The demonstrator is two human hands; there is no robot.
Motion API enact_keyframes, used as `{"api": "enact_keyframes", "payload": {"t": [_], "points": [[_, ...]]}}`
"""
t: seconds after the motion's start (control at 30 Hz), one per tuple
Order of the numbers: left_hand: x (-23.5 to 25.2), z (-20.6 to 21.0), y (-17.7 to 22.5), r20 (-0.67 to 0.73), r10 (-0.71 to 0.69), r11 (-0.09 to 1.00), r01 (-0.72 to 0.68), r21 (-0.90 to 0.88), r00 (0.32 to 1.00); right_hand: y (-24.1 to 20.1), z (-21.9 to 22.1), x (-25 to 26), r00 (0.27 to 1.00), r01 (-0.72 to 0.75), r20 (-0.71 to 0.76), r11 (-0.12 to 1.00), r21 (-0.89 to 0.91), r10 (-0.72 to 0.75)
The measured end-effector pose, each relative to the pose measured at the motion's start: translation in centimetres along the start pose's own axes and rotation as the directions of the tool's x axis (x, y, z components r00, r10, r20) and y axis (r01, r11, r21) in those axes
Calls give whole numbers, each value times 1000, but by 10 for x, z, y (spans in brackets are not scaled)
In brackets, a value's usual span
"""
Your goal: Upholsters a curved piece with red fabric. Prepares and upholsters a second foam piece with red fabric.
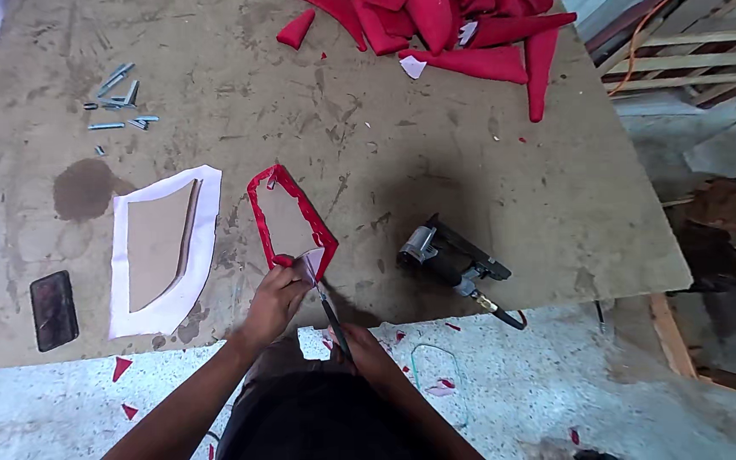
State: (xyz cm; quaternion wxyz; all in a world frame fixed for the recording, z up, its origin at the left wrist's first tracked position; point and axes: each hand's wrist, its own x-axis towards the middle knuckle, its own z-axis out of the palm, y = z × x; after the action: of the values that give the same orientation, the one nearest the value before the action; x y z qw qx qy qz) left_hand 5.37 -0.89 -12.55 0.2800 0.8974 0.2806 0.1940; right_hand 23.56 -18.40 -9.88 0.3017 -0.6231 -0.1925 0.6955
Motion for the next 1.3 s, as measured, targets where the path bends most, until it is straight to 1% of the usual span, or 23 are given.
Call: {"api": "enact_keyframes", "payload": {"t": [0.07, 0.2, 0.3, 0.4, 0.47, 0.53, 0.63, 0.67, 0.7, 0.73, 0.77, 0.8, 0.87, 0.93, 1.0, 1.03, 1.07, 1.1, 1.13, 1.17, 1.2, 1.23, 1.3], "points": [[-3, 3, -1, -22, -17, 999, 16, -41, 1000, -3, 5, 4, 1000, -19, -17, 999, 46, 20], [-7, 2, -6, -63, -25, 991, 17, -132, 998, 2, 18, 7, 998, 5, -66, 996, 92, 1], [-10, -1, -8, -85, -30, 983, 14, -182, 996, 2, 22, 5, 998, 9, -64, 989, 145, 1], [-11, -2, -11, -119, -24, 987, 5, -161, 993, -3, 27, 8, 999, 16, -42, 981, 194, -8], [-13, -1, -13, -140, -26, 997, 15, -80, 990, -3, 29, 11, 999, -1, -40, 981, 195, 9], [-14, -4, -15, -132, -50, 999, 51, 10, 990, -2, 26, 9, 999, -28, -23, 989, 142, 32], [-12, -5, -15, -27, -158, 970, 160, 184, 987, -3, 8, -11, 997, -71, -19, 995, -70, 70], [-10, -3, -16, 2, -194, 956, 189, 223, 981, -6, -1, -23, 998, -38, -60, 988, -149, 29], [-7, -2, -17, 20, -226, 945, 215, 246, 974, -11, -11, -35, 990, 33, -124, 970, -242, -65], [-3, -1, -18, 26, -248, 937, 233, 260, 969, -18, -22, -43, 961, 127, -190, 931, -342, -200], [0, -2, -19, 31, -262, 932, 245, 267, 964, -27, -34, -46, 913, 172, -261, 878, -447, -312], [3, -2, -19, 36, -264, 932, 246, 268, 964, -40, -45, -43, 860, 155, -329, 815, -559, -389], [10, -3, -23, 34, -227, 944, 212, 253, 973, -71, -71, -18, 792, 26, -397, 676, -737, -464], [9, -5, -27, 22, -168, 960, 159, 230, 985, -106, -86, 8, 784, -57, -389, 568, -821, -484], [9, -9, -32, -4, -114, 968, 112, 224, 993, -149, -71, 25, 810, -3, -291, 492, -870, -510], [9, -9, -34, -16, -90, 970, 92, 226, 996, -168, -53, 34, 841, 61, -189, 436, -898, -507], [8, -8, -36, -21, -73, 970, 76, 231, 997, -182, -31, 49, 876, 113, -76, 356, -927, -477], [7, -6, -36, -25, -63, 969, 67, 238, 998, -191, -10, 69, 908, 158, 41, 249, -956, -417], [6, -5, -37, -36, -50, 967, 57, 248, 998, -199, 8, 92, 938, 182, 134, 125, -975, -318], [5, -5, -38, -46, -39, 964, 50, 262, 998, -204, 23, 114, 957, 193, 185, 13, -981, -224], [3, -4, -39, -58, -29, 962, 44, 271, 998, -209, 34, 130, 969, 192, 201, -73, -979, -143], [3, -3, -40, -67, -23, 961, 41, 275, 997, -214, 42, 138, 977, 187, 198, -131, -974, -78], [2, -1, -42, -86, -19, 967, 41, 251, 996, -221, 52, 144, 983, 180, 182, -201, -963, 8]]}}
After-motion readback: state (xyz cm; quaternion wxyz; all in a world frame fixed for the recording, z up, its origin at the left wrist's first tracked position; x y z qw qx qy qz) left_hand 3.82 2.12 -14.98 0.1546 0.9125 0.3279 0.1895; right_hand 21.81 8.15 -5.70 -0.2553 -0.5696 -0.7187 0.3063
